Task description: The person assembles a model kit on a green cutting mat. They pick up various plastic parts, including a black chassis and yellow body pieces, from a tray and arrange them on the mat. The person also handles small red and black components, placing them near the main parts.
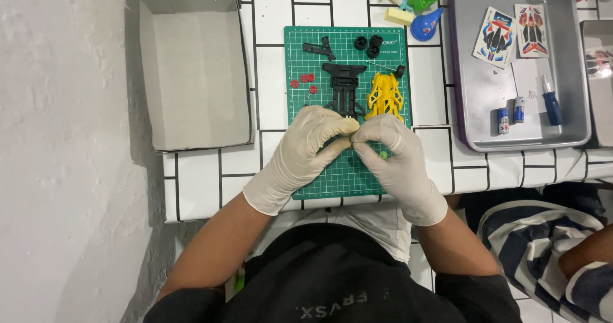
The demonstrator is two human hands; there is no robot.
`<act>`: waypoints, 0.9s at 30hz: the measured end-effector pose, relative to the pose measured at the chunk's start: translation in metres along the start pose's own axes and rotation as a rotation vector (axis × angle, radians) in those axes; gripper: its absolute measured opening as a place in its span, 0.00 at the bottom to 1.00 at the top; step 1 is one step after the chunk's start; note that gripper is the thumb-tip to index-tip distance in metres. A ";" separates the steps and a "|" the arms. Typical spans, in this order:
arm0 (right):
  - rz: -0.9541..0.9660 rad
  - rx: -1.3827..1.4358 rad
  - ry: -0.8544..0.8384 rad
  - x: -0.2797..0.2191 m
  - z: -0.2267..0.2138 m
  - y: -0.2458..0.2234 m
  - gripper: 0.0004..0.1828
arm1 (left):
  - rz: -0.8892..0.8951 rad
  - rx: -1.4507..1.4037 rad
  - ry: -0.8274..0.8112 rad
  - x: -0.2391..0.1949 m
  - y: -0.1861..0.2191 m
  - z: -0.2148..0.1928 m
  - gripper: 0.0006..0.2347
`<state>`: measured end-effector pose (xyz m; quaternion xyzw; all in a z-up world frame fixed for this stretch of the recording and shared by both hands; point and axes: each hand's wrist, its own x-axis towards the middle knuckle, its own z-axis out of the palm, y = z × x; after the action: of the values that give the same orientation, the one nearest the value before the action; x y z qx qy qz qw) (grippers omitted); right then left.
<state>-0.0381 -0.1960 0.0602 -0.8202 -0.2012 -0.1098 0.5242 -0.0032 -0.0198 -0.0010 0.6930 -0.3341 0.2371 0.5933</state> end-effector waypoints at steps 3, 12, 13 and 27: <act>-0.023 -0.064 -0.016 0.002 -0.002 -0.003 0.09 | 0.017 -0.034 0.022 0.003 0.004 0.002 0.12; -0.080 -0.222 -0.105 0.011 -0.007 0.000 0.09 | 0.036 0.019 0.016 0.008 0.008 -0.008 0.13; -0.079 -0.221 -0.108 0.017 -0.010 0.000 0.09 | 0.033 0.019 0.018 0.002 -0.001 -0.008 0.13; -0.027 -0.673 -0.435 0.053 0.004 0.034 0.01 | -0.302 0.479 -0.357 -0.016 -0.019 -0.016 0.35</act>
<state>0.0245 -0.1930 0.0516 -0.9475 -0.2710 0.0000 0.1697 0.0015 0.0000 -0.0224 0.8850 -0.2609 0.0932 0.3743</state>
